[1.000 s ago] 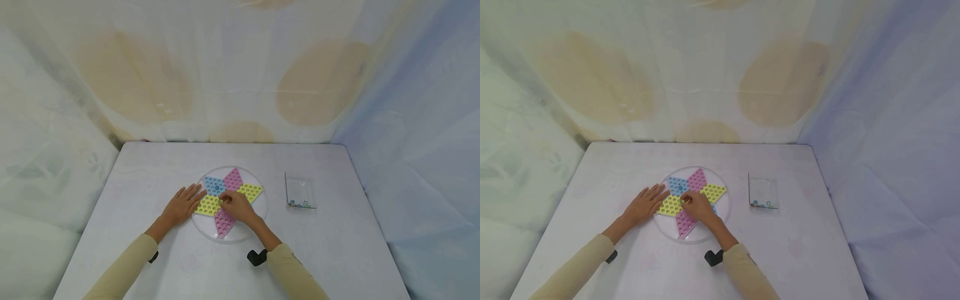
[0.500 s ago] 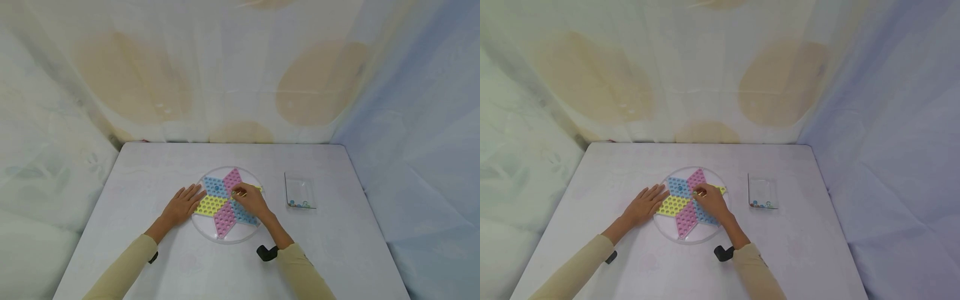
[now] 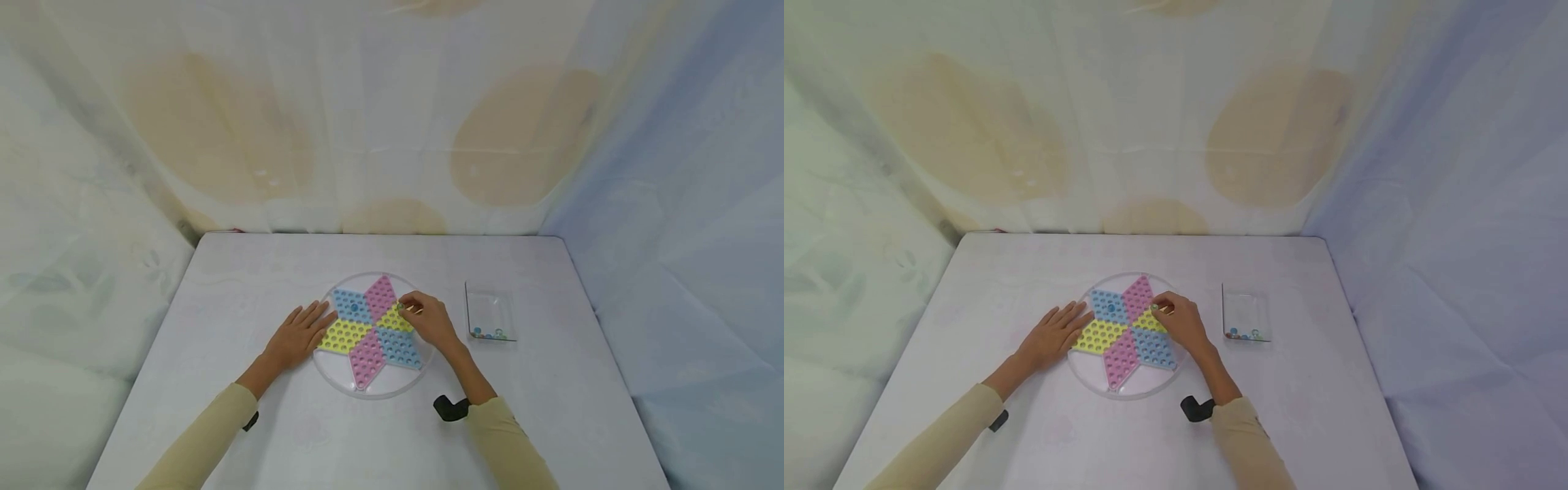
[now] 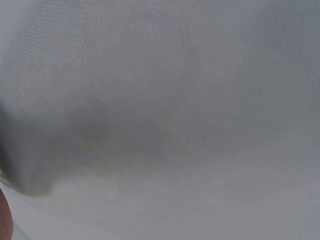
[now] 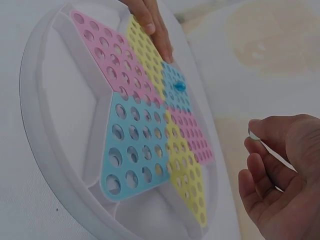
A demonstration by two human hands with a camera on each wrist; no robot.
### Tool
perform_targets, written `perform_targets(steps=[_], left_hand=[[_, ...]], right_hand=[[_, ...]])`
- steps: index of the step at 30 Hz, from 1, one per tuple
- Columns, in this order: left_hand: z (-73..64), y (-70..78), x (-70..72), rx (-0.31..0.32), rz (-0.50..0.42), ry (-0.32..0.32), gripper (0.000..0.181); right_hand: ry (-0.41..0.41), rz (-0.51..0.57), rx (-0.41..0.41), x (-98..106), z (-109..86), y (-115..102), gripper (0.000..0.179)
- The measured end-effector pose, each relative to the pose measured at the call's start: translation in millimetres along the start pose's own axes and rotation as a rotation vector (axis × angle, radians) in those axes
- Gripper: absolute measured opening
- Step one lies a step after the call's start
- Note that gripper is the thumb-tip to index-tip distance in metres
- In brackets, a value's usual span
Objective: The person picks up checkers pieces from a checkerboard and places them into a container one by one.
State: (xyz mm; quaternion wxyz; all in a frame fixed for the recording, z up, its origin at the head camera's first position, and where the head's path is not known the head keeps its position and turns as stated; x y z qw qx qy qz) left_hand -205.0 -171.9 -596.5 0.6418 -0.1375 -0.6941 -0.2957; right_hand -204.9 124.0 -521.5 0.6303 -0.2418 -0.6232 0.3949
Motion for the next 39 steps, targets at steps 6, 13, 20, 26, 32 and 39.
perform_targets(steps=[6,13,20,26,32,39], left_hand=[[0.7,0.1,1.3,-0.012,0.005,0.013,0.052],[0.5,0.9,2.6,-0.009,0.002,0.005,0.052],[-0.2,3.5,4.7,-0.012,-0.006,0.010,0.052],[-0.2,2.5,3.6,-0.008,0.000,0.006,0.052],[-0.8,0.4,2.3,0.002,0.008,-0.004,0.053],[-0.3,0.7,1.8,0.006,0.008,-0.003,0.053]], right_hand=[[0.018,-0.001,-0.025,10,0.7,8,0.021],[0.051,-0.026,-0.035,21,0.8,15,0.020],[0.088,-0.048,-0.054,33,-0.9,26,0.021],[0.092,-0.033,-0.098,42,-4.7,37,0.023],[0.117,-0.044,-0.113,52,-10.2,47,0.024],[0.136,-0.061,-0.160,65,-16.0,56,0.025]])
Point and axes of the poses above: each hand's wrist, its own z-axis towards the middle knuckle, its own x-axis out of the back of the hand, y = z × x, the point moved 5 cm from there along z, towards the middle knuckle, and after that the axes turned 5 degrees about -z, right-handed, at the moved point
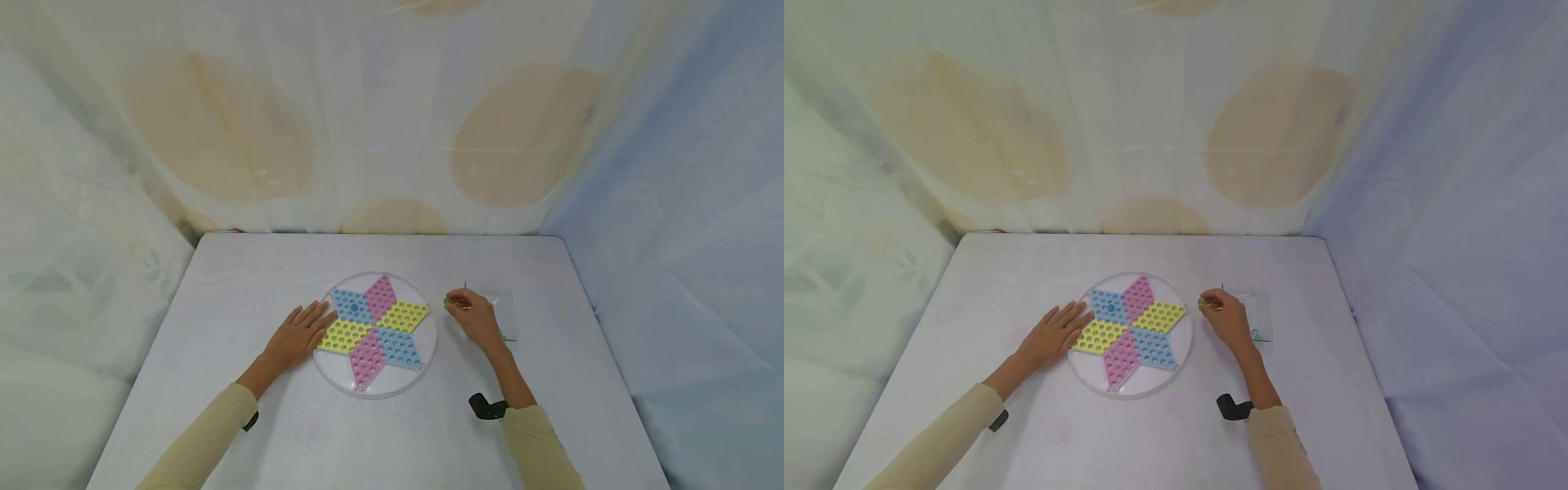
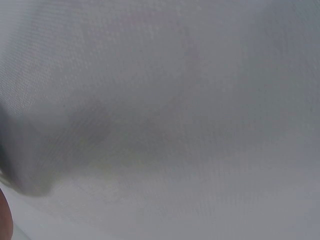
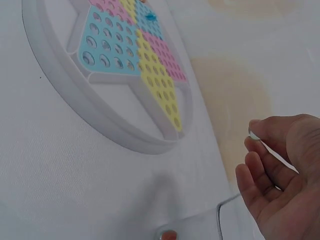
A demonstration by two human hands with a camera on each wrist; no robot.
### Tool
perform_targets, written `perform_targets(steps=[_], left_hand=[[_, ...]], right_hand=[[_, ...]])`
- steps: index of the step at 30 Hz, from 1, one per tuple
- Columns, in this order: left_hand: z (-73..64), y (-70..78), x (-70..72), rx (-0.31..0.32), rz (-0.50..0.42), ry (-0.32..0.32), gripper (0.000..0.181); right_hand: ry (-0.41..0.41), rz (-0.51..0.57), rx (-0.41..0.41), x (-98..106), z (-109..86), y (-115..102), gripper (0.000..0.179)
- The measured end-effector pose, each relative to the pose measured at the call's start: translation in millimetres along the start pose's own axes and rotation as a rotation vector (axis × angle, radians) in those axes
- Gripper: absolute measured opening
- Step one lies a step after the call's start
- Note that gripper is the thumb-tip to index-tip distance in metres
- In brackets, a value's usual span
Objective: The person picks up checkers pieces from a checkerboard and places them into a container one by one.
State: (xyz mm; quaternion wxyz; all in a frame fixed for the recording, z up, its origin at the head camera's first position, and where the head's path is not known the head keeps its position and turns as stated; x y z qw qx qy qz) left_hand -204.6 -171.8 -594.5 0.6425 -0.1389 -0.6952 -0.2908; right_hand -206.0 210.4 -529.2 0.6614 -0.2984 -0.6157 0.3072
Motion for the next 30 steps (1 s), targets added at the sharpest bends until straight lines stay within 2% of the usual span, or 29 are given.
perform_targets(steps=[12,21,30], left_hand=[[0.2,0.3,2.0,-0.008,-0.005,0.010,0.053],[-0.5,-0.1,1.4,-0.009,-0.008,0.014,0.052],[-0.2,-1.2,-0.1,-0.019,-0.014,0.031,0.053]], right_hand=[[0.010,-0.008,-0.047,17,-5.4,21,0.027],[0.021,-0.044,-0.030,27,-5.5,34,0.025],[0.011,-0.062,-0.062,34,-10.0,47,0.025]])
Point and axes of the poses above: each hand's wrist, its own z-axis towards the middle knuckle, its own x-axis out of the back of the hand, y = z × x, the point moved 5 cm from there along z, towards the middle knuckle, and after that the axes turned 5 degrees about -z, right-handed, at the moved point
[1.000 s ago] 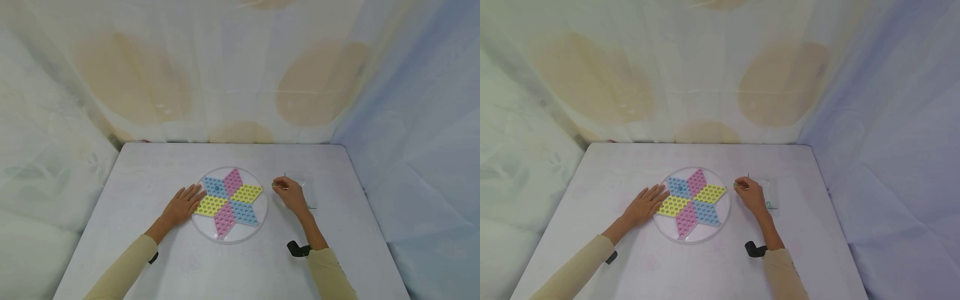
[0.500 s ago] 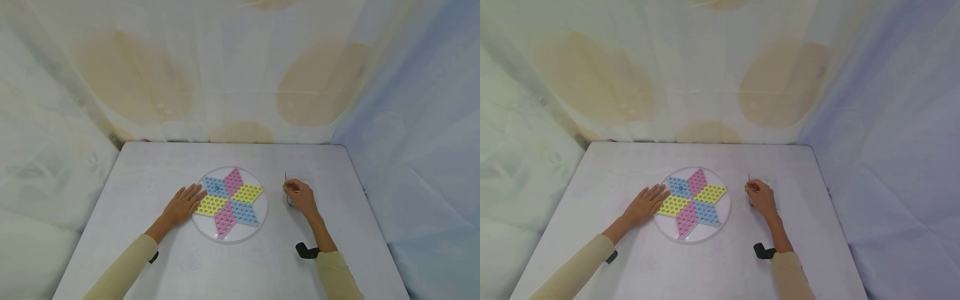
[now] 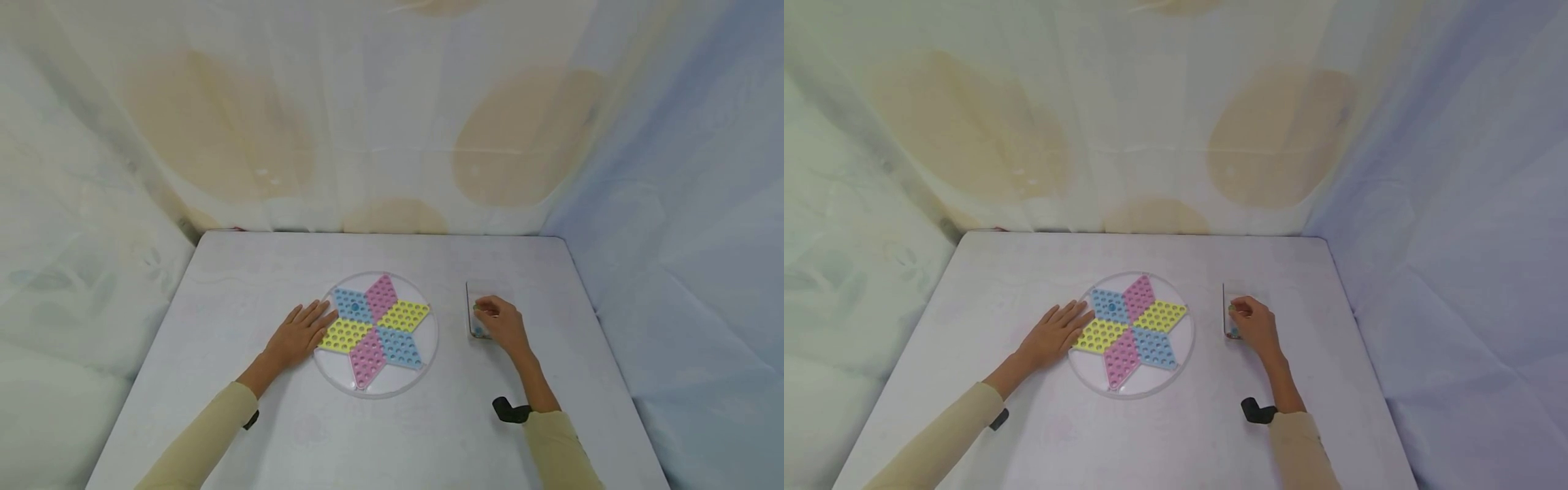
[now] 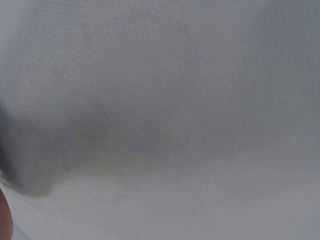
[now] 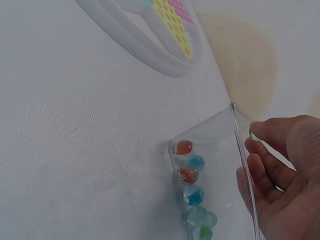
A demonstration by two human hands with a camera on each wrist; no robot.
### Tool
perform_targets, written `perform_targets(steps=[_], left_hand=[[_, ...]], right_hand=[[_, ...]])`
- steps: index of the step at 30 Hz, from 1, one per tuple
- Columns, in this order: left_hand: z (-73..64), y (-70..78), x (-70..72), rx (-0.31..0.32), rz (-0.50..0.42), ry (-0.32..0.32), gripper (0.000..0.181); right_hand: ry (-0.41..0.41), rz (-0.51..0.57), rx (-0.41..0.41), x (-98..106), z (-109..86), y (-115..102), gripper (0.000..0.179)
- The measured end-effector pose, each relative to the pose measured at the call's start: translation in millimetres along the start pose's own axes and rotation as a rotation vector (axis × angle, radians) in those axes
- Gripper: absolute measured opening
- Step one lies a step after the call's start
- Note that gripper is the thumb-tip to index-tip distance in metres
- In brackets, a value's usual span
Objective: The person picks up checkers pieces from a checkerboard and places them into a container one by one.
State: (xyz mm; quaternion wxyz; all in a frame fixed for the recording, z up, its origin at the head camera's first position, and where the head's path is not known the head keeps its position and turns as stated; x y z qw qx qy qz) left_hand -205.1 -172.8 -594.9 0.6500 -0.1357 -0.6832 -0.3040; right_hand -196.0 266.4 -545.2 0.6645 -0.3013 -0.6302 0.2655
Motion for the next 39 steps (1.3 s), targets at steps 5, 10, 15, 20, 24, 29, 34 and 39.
perform_targets(steps=[5,10,15,20,24,29,34,39], left_hand=[[0.2,-0.5,-0.2,-0.004,0.000,0.005,0.053],[0.1,0.0,0.2,0.002,-0.019,-0.010,0.052],[-0.1,0.1,0.2,0.006,-0.013,-0.021,0.052],[0.1,-0.1,0.5,0.001,-0.008,-0.016,0.052],[0.1,-0.3,0.3,-0.002,-0.003,-0.013,0.052],[0.1,-1.2,-1.2,0.000,-0.002,-0.022,0.052],[-0.1,-1.4,-2.0,0.004,0.002,-0.032,0.053],[0.1,-0.5,-1.1,0.003,-0.001,-0.031,0.053]], right_hand=[[-0.020,-0.025,-0.009,1,-1.9,1,0.025],[-0.047,-0.048,-0.010,-1,-1.6,3,0.024],[-0.078,-0.070,-0.003,-3,0.0,4,0.022],[-0.124,-0.100,-0.005,-5,1.4,6,0.023],[-0.154,-0.097,-0.014,-7,1.3,6,0.023],[-0.169,-0.104,-0.009,-10,1.3,7,0.023],[-0.165,-0.109,-0.012,-10,1.3,7,0.022],[-0.171,-0.116,-0.022,-10,1.4,8,0.021]])
Point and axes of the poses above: each hand's wrist, its own z-axis towards the middle knuckle, its own x-axis out of the back of the hand, y = z × x, the point moved 5 cm from there along z, towards the middle knuckle, and after that the axes turned 5 degrees about -z, right-handed, at the moved point
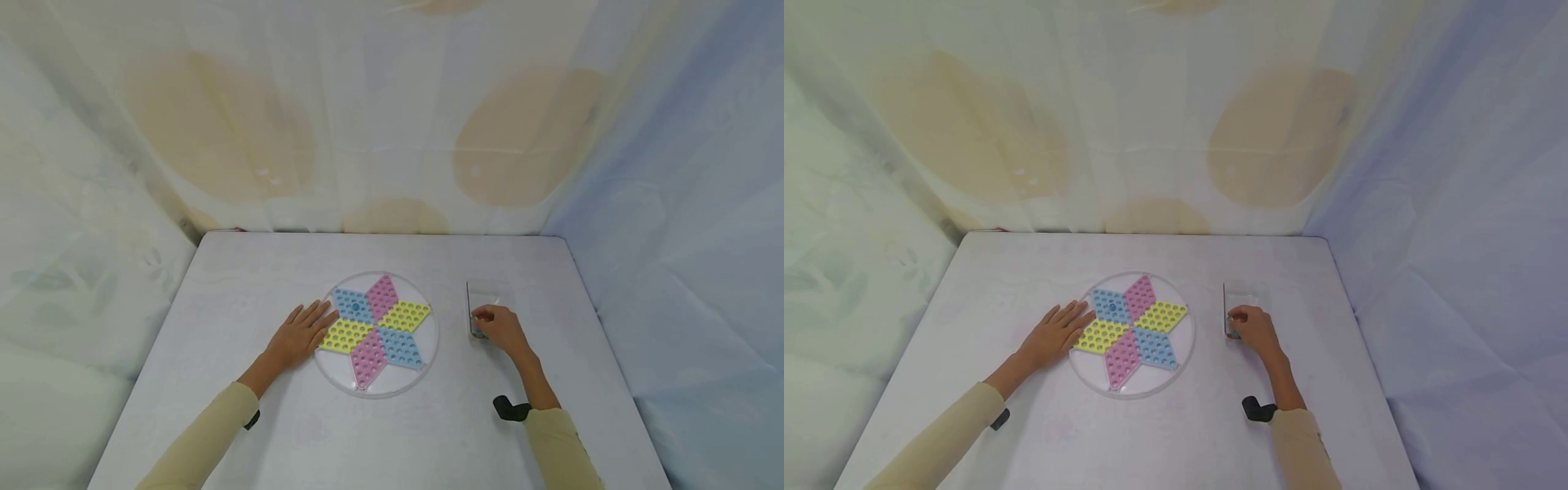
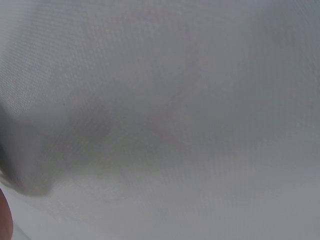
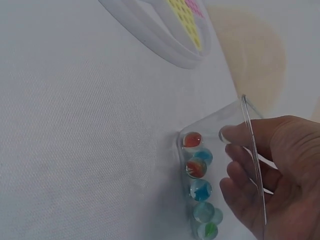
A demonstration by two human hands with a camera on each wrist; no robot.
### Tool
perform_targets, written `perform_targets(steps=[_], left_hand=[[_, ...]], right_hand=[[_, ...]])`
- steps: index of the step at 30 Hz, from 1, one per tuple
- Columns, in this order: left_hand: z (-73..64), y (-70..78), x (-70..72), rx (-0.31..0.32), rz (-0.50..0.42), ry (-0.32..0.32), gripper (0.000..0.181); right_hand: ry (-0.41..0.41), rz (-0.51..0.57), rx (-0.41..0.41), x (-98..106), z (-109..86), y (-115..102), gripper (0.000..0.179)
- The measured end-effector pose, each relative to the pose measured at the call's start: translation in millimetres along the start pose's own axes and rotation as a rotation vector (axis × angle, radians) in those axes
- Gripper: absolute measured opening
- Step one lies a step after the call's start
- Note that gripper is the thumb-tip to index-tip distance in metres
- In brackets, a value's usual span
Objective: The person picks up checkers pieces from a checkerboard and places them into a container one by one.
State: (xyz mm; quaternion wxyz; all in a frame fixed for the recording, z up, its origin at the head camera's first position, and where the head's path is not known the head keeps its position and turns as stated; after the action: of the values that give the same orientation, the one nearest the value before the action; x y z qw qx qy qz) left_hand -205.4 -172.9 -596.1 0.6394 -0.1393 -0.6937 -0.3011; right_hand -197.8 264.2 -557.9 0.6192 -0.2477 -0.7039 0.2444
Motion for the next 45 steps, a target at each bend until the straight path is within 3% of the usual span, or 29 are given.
perform_targets(steps=[9,24,34,38,45], left_hand=[[-0.2,0.7,1.9,-0.007,-0.003,0.025,0.052],[-1.3,1.3,2.0,0.021,-0.018,-0.013,0.054],[-0.8,2.3,2.2,0.013,0.005,-0.004,0.054],[0.0,0.1,-0.5,0.025,0.024,-0.024,0.055],[0.1,1.4,1.9,0.012,0.021,-0.004,0.054]], right_hand=[[-0.028,-0.022,0.017,-1,1.5,0,0.020],[-0.051,-0.012,0.006,-6,2.4,2,0.022],[-0.005,0.005,0.031,3,-0.4,0,0.020],[0.022,0.030,0.026,8,-1.6,-7,0.021],[0.085,0.053,0.060,14,-1.6,-21,0.022]])
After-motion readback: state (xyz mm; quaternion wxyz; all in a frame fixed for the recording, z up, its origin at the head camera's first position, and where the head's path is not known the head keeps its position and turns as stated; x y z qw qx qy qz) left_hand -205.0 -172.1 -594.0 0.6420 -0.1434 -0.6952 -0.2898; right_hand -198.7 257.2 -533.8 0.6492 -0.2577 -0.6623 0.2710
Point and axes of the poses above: each hand's wrist, its own z-axis towards the middle knuckle, its own x-axis out of the back of the hand, y = z × x, the point moved 5 cm from there along z, towards the middle knuckle, and after that the axes turned 5 degrees about -z, right-handed, at the moved point
